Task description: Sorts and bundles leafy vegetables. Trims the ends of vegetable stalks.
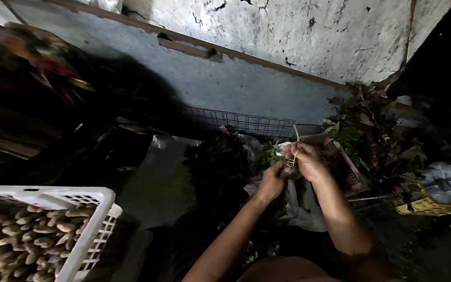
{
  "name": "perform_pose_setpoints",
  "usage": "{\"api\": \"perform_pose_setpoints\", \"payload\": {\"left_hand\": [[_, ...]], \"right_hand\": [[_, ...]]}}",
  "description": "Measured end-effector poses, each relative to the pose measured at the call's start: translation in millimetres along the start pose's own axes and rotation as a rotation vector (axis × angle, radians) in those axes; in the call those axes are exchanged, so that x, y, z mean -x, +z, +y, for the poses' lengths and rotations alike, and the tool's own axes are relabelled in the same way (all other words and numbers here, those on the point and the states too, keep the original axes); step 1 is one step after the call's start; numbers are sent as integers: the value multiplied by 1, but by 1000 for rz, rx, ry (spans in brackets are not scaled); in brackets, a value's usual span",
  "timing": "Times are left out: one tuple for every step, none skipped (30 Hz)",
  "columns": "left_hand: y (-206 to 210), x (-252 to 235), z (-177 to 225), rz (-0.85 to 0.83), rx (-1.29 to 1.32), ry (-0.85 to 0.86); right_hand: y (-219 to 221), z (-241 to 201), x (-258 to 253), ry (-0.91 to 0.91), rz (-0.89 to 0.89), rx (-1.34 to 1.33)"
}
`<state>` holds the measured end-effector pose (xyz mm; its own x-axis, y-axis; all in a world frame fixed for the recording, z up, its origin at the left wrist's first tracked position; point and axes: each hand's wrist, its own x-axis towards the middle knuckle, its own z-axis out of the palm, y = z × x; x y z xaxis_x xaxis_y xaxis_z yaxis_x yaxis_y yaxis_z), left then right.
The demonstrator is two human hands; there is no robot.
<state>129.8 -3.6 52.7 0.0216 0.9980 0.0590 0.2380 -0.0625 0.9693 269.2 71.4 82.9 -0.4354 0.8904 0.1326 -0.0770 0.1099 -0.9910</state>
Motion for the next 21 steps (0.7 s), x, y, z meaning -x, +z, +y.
{"api": "perform_pose_setpoints", "payload": {"left_hand": [[0, 0, 1, -54, -40, -32], [0, -1, 3, -80, -63, -70], [0, -3, 4, -70, -71, -103], [-2, -4, 4, -29, -66, -123], [-4, -5, 3, 29, -46, -122], [-7, -6, 2, 87, -13, -114], [-8, -7, 2, 149, 14, -117], [-7, -8, 3, 211, 24, -126], [-4, -8, 4, 264, 26, -119], [1, -7, 4, 301, 13, -94], [6, -6, 4, 312, -9, -60], [12, -5, 1, 297, -43, -19], [17, -5, -2, 253, -85, 13], [21, -5, -6, 192, -140, 37], [22, -4, -8, 118, -195, 51], [20, -3, -9, 36, -250, 52], [18, -2, -8, -46, -286, 44], [16, 0, -6, -116, -296, 37], [15, 2, -6, -173, -279, 26], [15, 4, -5, -214, -230, 11], [15, 5, -1, -251, -164, -2]], "right_hand": [[2, -7, 0, -32, 2, 193], [6, -13, 3, -93, -4, 379], [10, -17, 9, -194, -29, 530], [15, -17, 16, -343, -60, 597], [19, -11, 20, -518, -79, 571], [22, -4, 24, -634, -82, 481], [24, 3, 28, -659, -62, 362], [24, 8, 32, -600, -23, 227], [23, 12, 34, -500, 36, 91], [20, 15, 34, -393, 91, -40], [17, 17, 32, -285, 140, -151], [13, 17, 31, -181, 183, -228], [10, 16, 29, -104, 213, -241], [5, 15, 29, -53, 227, -189], [-2, 13, 28, -22, 226, -72], [-8, 11, 28, 0, 210, 88], [-14, 9, 28, 26, 162, 267], [-19, 4, 30, 55, 83, 451], [-21, -1, 33, 71, -15, 628], [-22, -8, 38, 62, -116, 785], [-23, -15, 44, 42, -204, 916]]}}
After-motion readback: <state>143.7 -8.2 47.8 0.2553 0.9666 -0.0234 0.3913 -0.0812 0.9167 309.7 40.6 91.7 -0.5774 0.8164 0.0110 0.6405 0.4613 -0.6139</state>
